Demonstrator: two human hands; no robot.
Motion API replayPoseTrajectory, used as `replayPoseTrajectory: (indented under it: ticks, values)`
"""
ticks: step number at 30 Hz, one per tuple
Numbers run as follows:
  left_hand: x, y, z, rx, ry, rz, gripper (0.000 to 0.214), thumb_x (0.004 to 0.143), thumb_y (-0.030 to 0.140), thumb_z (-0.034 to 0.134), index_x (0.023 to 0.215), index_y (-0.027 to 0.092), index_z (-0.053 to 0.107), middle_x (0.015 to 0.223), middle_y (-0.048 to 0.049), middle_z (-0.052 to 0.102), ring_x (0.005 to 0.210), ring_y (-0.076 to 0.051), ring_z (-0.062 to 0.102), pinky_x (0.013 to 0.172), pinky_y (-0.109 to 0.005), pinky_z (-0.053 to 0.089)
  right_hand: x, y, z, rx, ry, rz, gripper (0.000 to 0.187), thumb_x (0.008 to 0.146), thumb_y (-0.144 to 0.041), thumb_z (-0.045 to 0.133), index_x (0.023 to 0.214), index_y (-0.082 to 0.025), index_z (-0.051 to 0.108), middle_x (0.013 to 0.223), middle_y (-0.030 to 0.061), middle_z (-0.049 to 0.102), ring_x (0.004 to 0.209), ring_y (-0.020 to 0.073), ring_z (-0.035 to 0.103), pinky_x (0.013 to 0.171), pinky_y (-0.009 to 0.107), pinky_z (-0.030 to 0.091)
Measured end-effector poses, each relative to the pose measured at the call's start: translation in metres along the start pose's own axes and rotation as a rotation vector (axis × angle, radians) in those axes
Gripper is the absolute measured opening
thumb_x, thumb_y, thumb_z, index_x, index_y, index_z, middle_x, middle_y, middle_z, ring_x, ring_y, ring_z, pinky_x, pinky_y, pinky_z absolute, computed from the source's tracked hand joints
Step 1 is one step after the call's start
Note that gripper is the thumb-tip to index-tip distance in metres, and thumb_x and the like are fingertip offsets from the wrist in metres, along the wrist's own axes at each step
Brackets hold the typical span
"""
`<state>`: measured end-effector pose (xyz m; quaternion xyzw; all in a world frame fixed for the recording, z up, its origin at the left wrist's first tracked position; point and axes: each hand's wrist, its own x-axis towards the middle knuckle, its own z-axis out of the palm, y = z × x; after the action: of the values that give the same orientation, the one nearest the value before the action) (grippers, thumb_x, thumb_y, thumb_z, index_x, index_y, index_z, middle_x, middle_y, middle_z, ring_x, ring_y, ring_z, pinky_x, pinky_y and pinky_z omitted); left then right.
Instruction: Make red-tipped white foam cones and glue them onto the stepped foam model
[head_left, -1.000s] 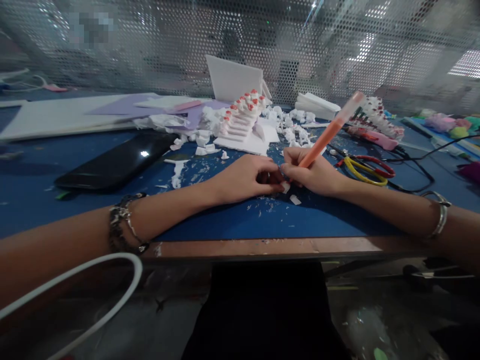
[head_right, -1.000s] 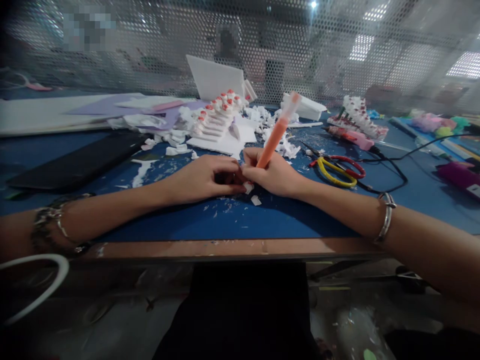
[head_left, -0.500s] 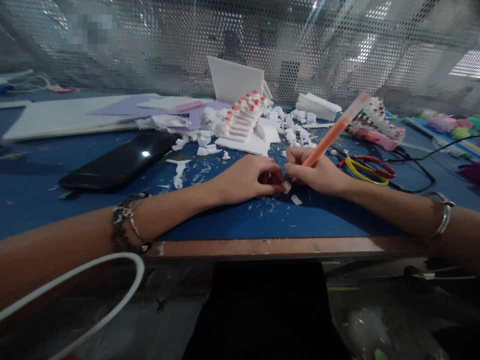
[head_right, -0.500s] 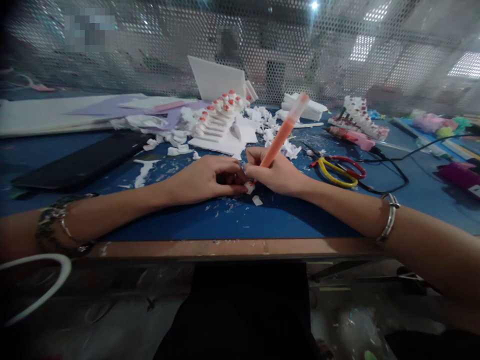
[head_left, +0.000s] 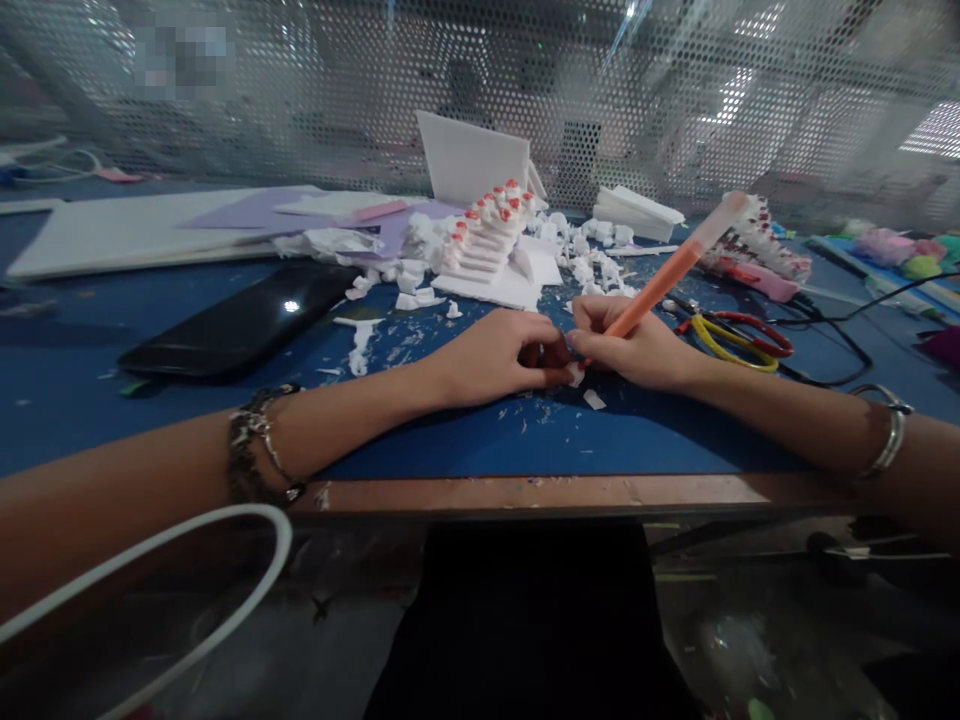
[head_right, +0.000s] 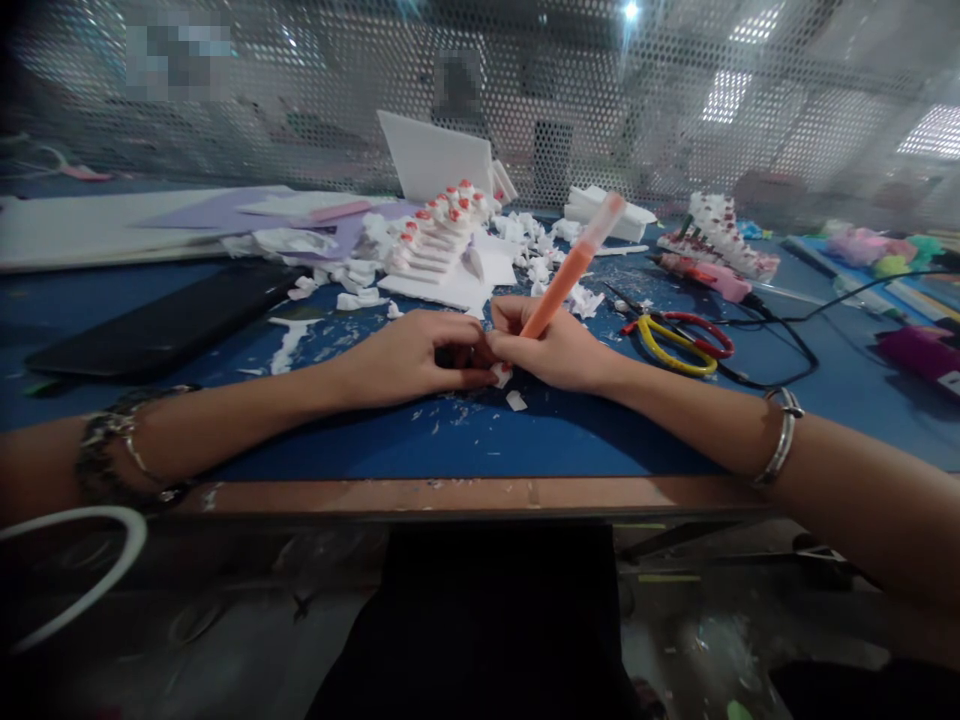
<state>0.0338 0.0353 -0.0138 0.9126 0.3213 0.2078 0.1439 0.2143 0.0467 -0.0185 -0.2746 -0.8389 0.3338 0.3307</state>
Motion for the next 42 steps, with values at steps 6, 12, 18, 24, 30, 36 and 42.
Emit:
replayPoseTrajectory:
  ticks: [6, 12, 18, 24, 30, 36, 42]
  values:
    - [0.0005, 0.0007, -0.0005, -0.003, 0.002, -0.006, 0.024, 0.075, 0.035, 0.059, 0.065, 0.013, 0.058, 0.063, 0.0012, 0.053, 0.058, -0.009, 0.050, 0.056, -0.019, 0.035, -0.0001, -0.0003, -0.0001, 0.004, -0.015, 0.005, 0.025, 0.080, -0.020, 0.050, 0.061, -0.018, 0.034, 0.051, -0.0071, 0.036, 0.046, 0.0035, 0.032, 0.042, 0.019, 0.024]
    - [0.0000, 0.0007, -0.0003, -0.006, -0.007, -0.010, 0.023, 0.076, 0.035, 0.057, 0.070, 0.013, 0.059, 0.063, 0.0015, 0.053, 0.058, -0.009, 0.050, 0.057, -0.018, 0.035, 0.0002, -0.0003, 0.0000, 0.016, 0.005, 0.007, 0.024, 0.079, -0.017, 0.049, 0.060, -0.018, 0.034, 0.050, -0.0074, 0.036, 0.046, 0.0033, 0.032, 0.043, 0.018, 0.025]
    - [-0.0001, 0.0017, 0.0005, -0.003, -0.007, -0.015, 0.023, 0.075, 0.035, 0.057, 0.068, 0.013, 0.058, 0.063, 0.0016, 0.052, 0.058, -0.009, 0.049, 0.056, -0.018, 0.035, 0.0007, 0.0004, -0.0016, -0.024, -0.014, 0.009, 0.025, 0.079, -0.015, 0.049, 0.060, -0.018, 0.033, 0.051, -0.0071, 0.035, 0.047, 0.0038, 0.032, 0.044, 0.018, 0.025]
    - [-0.0006, 0.0012, -0.0038, -0.122, -0.088, -0.091, 0.023, 0.074, 0.035, 0.058, 0.079, 0.013, 0.061, 0.070, 0.0009, 0.052, 0.056, -0.008, 0.048, 0.050, -0.017, 0.035, 0.0009, 0.0003, -0.0032, 0.041, -0.013, 0.010, 0.025, 0.079, -0.013, 0.049, 0.059, -0.017, 0.034, 0.050, -0.0073, 0.034, 0.046, 0.0030, 0.030, 0.042, 0.018, 0.023]
    - [-0.0012, -0.0043, -0.0038, -0.143, -0.108, -0.060, 0.025, 0.076, 0.037, 0.057, 0.089, 0.016, 0.064, 0.072, 0.0011, 0.054, 0.060, -0.009, 0.049, 0.054, -0.018, 0.036, -0.0014, -0.0002, -0.0019, 0.168, -0.072, -0.001, 0.024, 0.082, -0.024, 0.051, 0.063, -0.017, 0.037, 0.049, -0.0071, 0.041, 0.042, 0.0024, 0.035, 0.039, 0.017, 0.024]
    - [-0.0007, -0.0046, -0.0012, -0.143, -0.082, -0.077, 0.027, 0.075, 0.041, 0.057, 0.075, 0.014, 0.058, 0.059, 0.0041, 0.049, 0.052, -0.007, 0.045, 0.049, -0.017, 0.033, -0.0005, -0.0004, -0.0013, 0.024, -0.048, -0.054, 0.027, 0.078, -0.018, 0.052, 0.058, -0.017, 0.035, 0.051, -0.0075, 0.037, 0.046, 0.0021, 0.031, 0.042, 0.018, 0.023]
    - [-0.0008, -0.0025, -0.0013, -0.141, -0.079, -0.085, 0.028, 0.075, 0.042, 0.057, 0.074, 0.014, 0.057, 0.059, 0.0041, 0.051, 0.051, -0.007, 0.046, 0.049, -0.017, 0.032, -0.0010, -0.0012, 0.0002, -0.003, -0.024, -0.076, 0.025, 0.079, -0.017, 0.050, 0.060, -0.017, 0.034, 0.050, -0.0078, 0.036, 0.046, 0.0029, 0.030, 0.043, 0.019, 0.023]
